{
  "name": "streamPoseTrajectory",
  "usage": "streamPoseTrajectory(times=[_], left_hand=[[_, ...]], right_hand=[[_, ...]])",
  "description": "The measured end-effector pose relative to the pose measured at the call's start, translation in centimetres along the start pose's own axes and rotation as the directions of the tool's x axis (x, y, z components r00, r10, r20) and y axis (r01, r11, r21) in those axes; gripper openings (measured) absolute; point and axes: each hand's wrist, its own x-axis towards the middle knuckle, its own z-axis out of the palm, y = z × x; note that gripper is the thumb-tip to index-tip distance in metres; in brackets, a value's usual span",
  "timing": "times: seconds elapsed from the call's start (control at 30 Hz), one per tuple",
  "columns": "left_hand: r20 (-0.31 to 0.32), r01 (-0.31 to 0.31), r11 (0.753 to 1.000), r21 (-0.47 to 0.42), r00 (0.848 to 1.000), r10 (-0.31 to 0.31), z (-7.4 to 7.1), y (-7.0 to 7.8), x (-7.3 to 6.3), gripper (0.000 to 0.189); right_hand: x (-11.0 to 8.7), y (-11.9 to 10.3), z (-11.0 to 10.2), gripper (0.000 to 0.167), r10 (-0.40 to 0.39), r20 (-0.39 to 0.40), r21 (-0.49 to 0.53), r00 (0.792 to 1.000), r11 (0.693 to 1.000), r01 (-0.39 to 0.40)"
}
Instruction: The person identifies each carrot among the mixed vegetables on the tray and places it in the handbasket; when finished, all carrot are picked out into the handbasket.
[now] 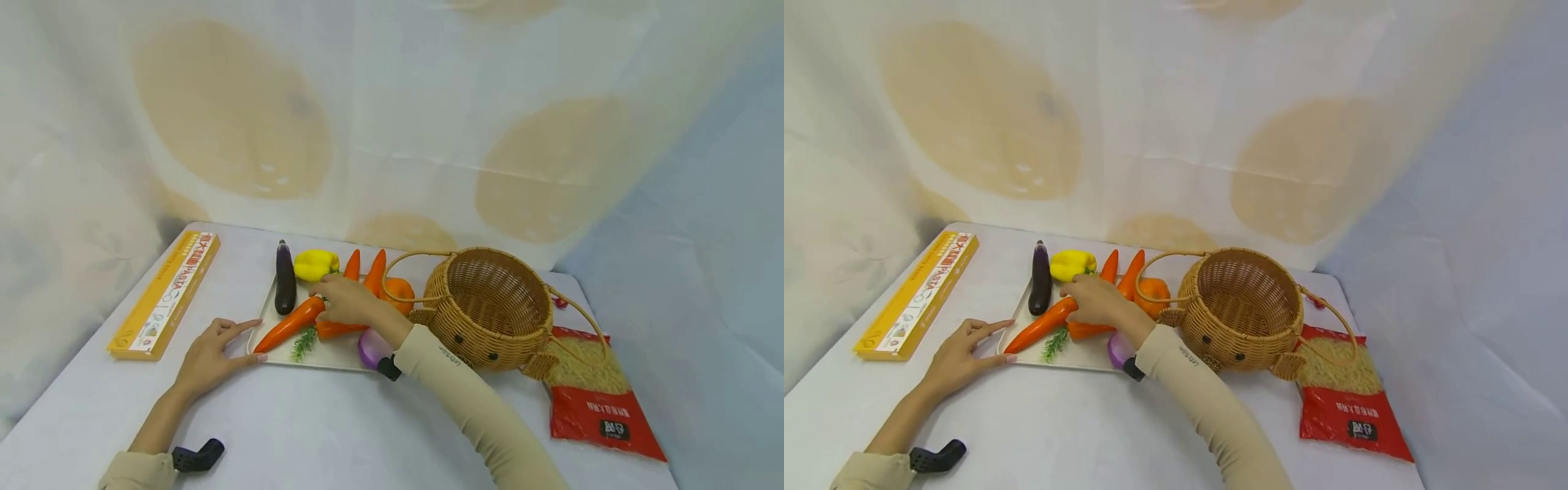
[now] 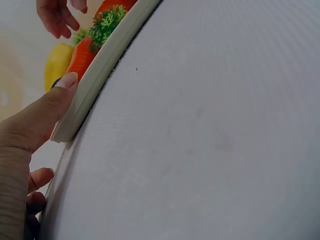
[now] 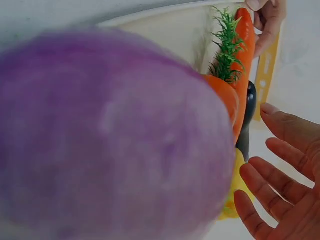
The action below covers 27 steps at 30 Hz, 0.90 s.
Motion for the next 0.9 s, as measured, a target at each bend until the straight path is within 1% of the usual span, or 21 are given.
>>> streamPoseTrajectory(times=[0.17, 0.33, 0.43, 0.7, 0.9], left_hand=[[-0.004, -0.003, 1.000, -0.006, 1.000, 0.003, 0.0, 0.2, -0.1, 0.073], [-0.011, 0.004, 1.000, -0.001, 1.000, -0.004, 0.0, 0.3, -0.1, 0.073], [-0.017, 0.004, 1.000, -0.002, 1.000, -0.004, -0.1, 0.4, -0.1, 0.073], [-0.020, 0.000, 1.000, 0.008, 1.000, 0.000, -0.3, 0.6, -0.2, 0.073], [-0.021, 0.004, 1.000, 0.006, 1.000, -0.004, -0.2, 0.5, -0.2, 0.073]], right_hand=[[1.2, -0.2, 0.7, 0.044, -0.033, 0.011, -0.066, 0.999, 0.997, 0.034], [2.3, -0.4, 1.3, 0.038, -0.080, 0.030, -0.122, 0.996, 0.989, 0.083], [2.8, -0.6, 1.7, 0.036, -0.095, 0.042, -0.150, 0.995, 0.984, 0.100], [3.3, -0.7, 3.5, 0.040, -0.071, 0.031, -0.241, 0.997, 0.968, 0.077], [3.3, -0.6, 3.6, 0.040, -0.061, 0.025, -0.233, 0.998, 0.970, 0.066]])
